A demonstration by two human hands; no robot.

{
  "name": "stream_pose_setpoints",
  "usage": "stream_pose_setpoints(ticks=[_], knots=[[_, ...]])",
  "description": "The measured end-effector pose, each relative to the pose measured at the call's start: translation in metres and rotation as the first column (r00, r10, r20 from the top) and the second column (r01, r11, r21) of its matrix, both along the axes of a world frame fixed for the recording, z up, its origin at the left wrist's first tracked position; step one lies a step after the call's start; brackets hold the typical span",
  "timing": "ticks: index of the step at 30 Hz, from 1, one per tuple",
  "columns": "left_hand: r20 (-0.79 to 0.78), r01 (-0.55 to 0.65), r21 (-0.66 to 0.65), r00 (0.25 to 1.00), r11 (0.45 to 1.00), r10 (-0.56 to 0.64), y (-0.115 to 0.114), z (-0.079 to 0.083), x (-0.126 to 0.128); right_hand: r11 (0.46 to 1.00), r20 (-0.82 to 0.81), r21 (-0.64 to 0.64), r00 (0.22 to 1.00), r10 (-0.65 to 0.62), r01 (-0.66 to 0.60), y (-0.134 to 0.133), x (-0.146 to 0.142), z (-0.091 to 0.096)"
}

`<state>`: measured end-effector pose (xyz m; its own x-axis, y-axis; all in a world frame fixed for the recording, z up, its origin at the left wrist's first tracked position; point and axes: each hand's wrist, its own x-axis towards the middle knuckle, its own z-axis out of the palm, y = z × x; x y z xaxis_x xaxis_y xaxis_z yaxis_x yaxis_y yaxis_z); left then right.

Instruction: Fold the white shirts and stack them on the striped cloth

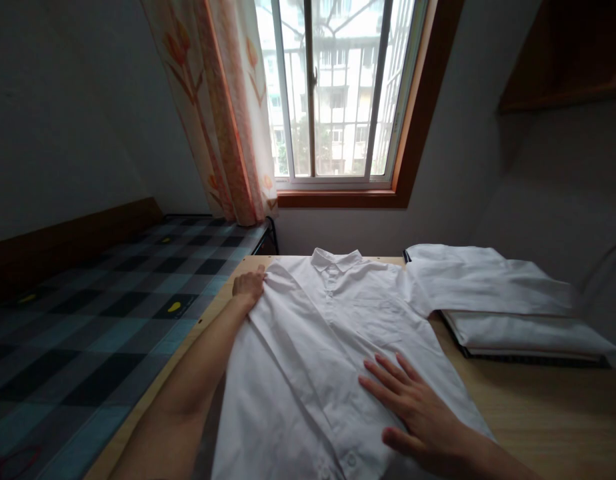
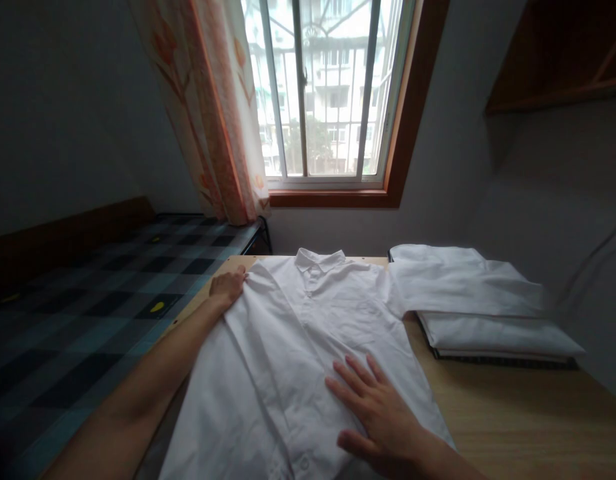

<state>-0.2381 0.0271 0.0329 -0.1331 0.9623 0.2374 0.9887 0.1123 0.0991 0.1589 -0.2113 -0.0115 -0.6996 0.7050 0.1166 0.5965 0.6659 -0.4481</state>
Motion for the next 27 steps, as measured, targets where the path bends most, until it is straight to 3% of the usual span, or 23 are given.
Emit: stream_pose_setpoints(ticks=[5,7,9,12,17,19,21,22,23,24,25,27], knots=[[-0.13,0.219,0.13,0.971,0.967,-0.202,-0.004,0.004,0.035,0.991,-0.062,-0.13,0.998,-0.023,0.015,-0.007,-0.001,0.007],[-0.126,0.344,0.074,0.934,0.936,-0.333,-0.007,-0.002,0.045,0.995,-0.068,-0.102,0.997,-0.021,0.014,-0.009,-0.003,0.006],[-0.101,0.418,-0.065,0.901,0.906,-0.423,-0.008,-0.012,0.048,0.993,-0.045,-0.093,0.997,0.065,-0.069,-0.008,-0.004,0.007],[-0.074,0.389,-0.237,0.906,0.89,-0.416,-0.004,-0.025,0.041,0.968,-0.028,-0.146,0.979,0.201,-0.203,-0.005,-0.006,0.012],[-0.055,0.25,-0.266,0.96,0.931,-0.273,0.018,-0.026,0.028,0.942,-0.05,-0.24,0.972,0.228,-0.233,-0.009,-0.003,0.015],[-0.042,0.24,-0.264,0.965,0.934,-0.259,0.023,-0.025,0.028,0.949,-0.139,-0.253,0.978,0.156,-0.187,-0.013,0.002,0.011],[-0.046,0.24,-0.238,0.965,0.941,-0.257,0.025,-0.025,0.028,0.97,-0.295,-0.242,0.952,-0.085,0.012,-0.011,0.011,0.005],[-0.058,0.241,-0.21,0.965,0.948,-0.258,0.024,-0.024,0.029,0.955,-0.401,-0.24,0.878,-0.261,0.175,-0.006,0.019,0.004],[-0.079,0.24,-0.165,0.964,0.957,-0.255,0.022,-0.023,0.031,0.901,-0.507,-0.256,0.744,-0.435,0.351,0.003,0.031,0.003],[-0.107,0.241,-0.105,0.962,0.965,-0.252,0.019,-0.022,0.033,0.809,-0.602,-0.283,0.562,-0.568,0.515,0.015,0.046,0.005],[-0.139,0.248,-0.035,0.958,0.968,-0.251,0.015,-0.02,0.037,0.683,-0.679,-0.331,0.338,-0.651,0.65,0.029,0.065,0.008],[-0.2,0.298,0.091,0.94,0.95,-0.276,0.004,-0.014,0.047,0.408,-0.718,-0.382,0.012,-0.696,0.83,0.06,0.114,0.018]])
